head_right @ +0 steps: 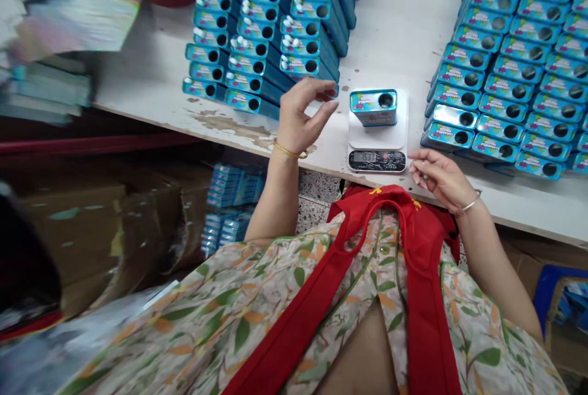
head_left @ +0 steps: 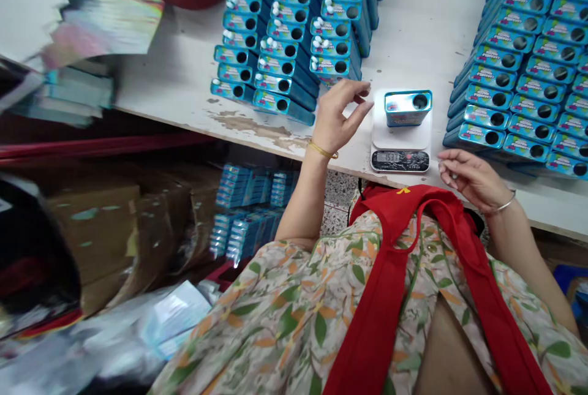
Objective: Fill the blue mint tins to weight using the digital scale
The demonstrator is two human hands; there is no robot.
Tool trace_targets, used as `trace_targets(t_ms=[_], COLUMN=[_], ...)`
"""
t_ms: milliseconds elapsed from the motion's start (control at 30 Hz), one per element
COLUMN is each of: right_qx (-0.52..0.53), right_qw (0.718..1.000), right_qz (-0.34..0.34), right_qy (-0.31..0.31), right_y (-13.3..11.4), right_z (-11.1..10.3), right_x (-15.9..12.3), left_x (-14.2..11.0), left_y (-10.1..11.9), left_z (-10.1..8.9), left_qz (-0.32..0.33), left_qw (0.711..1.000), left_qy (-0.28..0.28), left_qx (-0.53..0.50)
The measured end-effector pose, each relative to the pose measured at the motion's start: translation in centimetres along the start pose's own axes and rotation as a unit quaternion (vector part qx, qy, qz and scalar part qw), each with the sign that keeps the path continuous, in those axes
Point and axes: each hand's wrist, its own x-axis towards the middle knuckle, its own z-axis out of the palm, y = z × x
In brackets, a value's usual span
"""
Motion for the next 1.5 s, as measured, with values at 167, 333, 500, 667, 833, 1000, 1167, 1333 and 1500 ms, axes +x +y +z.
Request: trace_targets(t_ms=[167,333,500,667,833,1000,1167,1333,1500], right_qx=[0.035,0.024,0.042,0.052,0.051,0.061,0.044,0.031,0.035], right_qw=[0.994,0.994,0.991,0.988,0.989,0.991,0.991,0.991,0.995], right_qz=[0.038,0.030,0.033,0.004,-0.007,-0.015,-0.024,-0.012,0.000], right_qy=[0.096,0.107,0.120,0.145,0.137,0.121,0.127,0.132,0.097], right_y=[4.3,5.3,6.4,7.5,7.6,8.3,7.5,6.8,7.2], right_z=[-3.8,-4.5,-4.3,-2.9,-3.8,-4.0,-4.1,-4.6,-6.2], right_x=[-0.8,-0.7,-0.2,-0.6,1.6,0.9,1.3,-1.0,0.3], left_x=[0.8,1.7,2.1,2.2,4.0,3.4,3.1,2.0,1.9], left_y=[0.6,1.2,1.2,2.7,-0.2,-0.3,-1.0,2.7,2.6], left_z=[0.2,1.7,2.7,0.8,1.5,1.5,1.6,-0.4,-0.1], left_qz=[0.011,0.056,0.089,0.090,0.069,0.109,0.076,0.010,-0.056], left_qw=[1.000,0.996,0.991,0.994,0.997,0.993,0.996,0.998,0.994], left_qy=[-0.009,-0.060,-0.097,-0.031,-0.001,0.001,0.000,0.010,-0.025], left_qx=[-0.016,-0.023,-0.025,-0.054,-0.048,-0.046,-0.052,-0.068,-0.095])
